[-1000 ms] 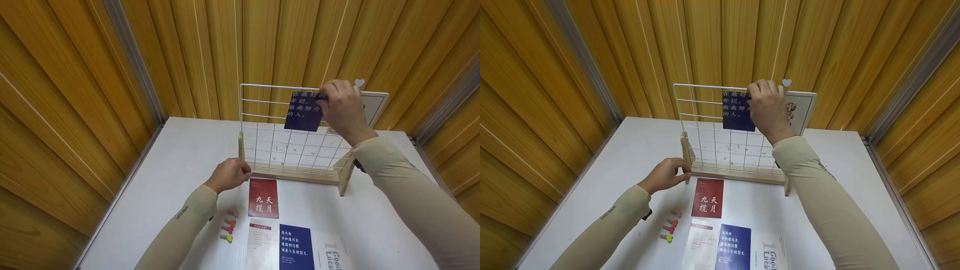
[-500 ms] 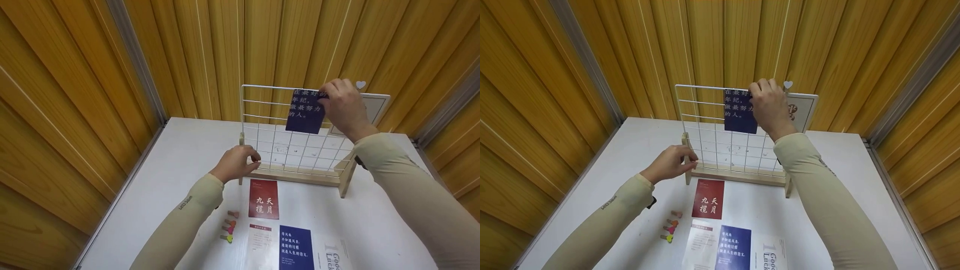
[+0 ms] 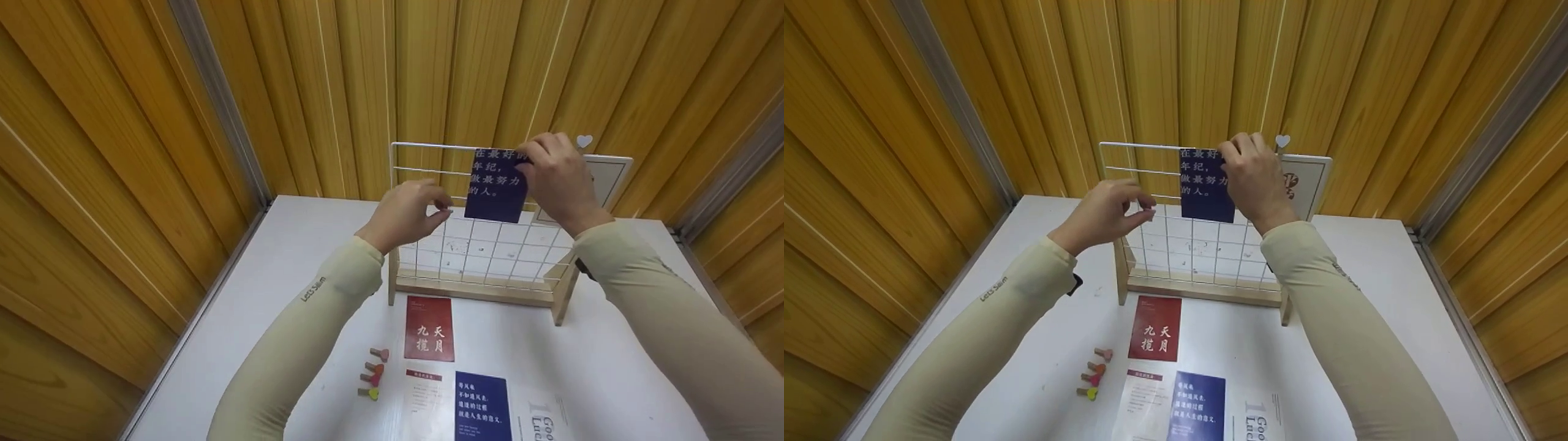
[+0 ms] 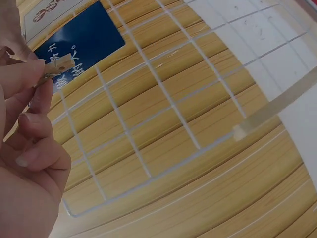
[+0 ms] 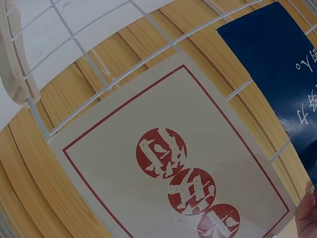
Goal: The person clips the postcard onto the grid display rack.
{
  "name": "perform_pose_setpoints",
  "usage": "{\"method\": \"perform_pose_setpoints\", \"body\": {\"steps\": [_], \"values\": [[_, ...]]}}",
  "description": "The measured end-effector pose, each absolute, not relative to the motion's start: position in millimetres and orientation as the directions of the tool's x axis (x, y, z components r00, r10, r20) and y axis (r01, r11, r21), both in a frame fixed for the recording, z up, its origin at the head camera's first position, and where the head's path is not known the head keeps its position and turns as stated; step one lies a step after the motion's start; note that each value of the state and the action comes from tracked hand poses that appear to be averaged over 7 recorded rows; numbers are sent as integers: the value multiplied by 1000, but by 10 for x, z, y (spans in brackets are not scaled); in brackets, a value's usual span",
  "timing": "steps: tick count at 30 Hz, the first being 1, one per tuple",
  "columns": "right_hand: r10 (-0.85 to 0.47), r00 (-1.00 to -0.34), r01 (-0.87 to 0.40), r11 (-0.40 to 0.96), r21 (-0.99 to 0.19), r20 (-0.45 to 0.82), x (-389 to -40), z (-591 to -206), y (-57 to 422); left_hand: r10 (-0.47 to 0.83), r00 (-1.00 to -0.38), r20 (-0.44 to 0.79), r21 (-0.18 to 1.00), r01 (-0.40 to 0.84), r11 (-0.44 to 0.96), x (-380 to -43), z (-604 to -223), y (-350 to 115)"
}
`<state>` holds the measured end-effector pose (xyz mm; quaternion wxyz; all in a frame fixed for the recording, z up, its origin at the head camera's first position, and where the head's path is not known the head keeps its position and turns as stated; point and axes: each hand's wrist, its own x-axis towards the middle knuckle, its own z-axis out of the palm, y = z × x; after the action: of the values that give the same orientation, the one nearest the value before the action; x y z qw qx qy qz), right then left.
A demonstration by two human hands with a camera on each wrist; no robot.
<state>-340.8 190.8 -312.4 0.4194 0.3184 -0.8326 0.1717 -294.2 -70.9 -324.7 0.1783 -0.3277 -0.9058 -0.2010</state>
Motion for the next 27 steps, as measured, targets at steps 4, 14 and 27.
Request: {"method": "perform_pose_setpoints", "body": {"steps": [4,14,27], "values": [[-386,-452,-670,742,-21,804,-3410,-3148,1887,495,-718,489,236,655,718,-3003,-3020,-627],[-388,-425,-667,745,6,818,-3398,-3181,1814,443,-725,528,290,644,708,-3163,-2731,-505],[-379,-408,-667,745,12,831,-3336,-3182,1839,386,-755,530,333,604,724,-3302,-2526,-268]]}}
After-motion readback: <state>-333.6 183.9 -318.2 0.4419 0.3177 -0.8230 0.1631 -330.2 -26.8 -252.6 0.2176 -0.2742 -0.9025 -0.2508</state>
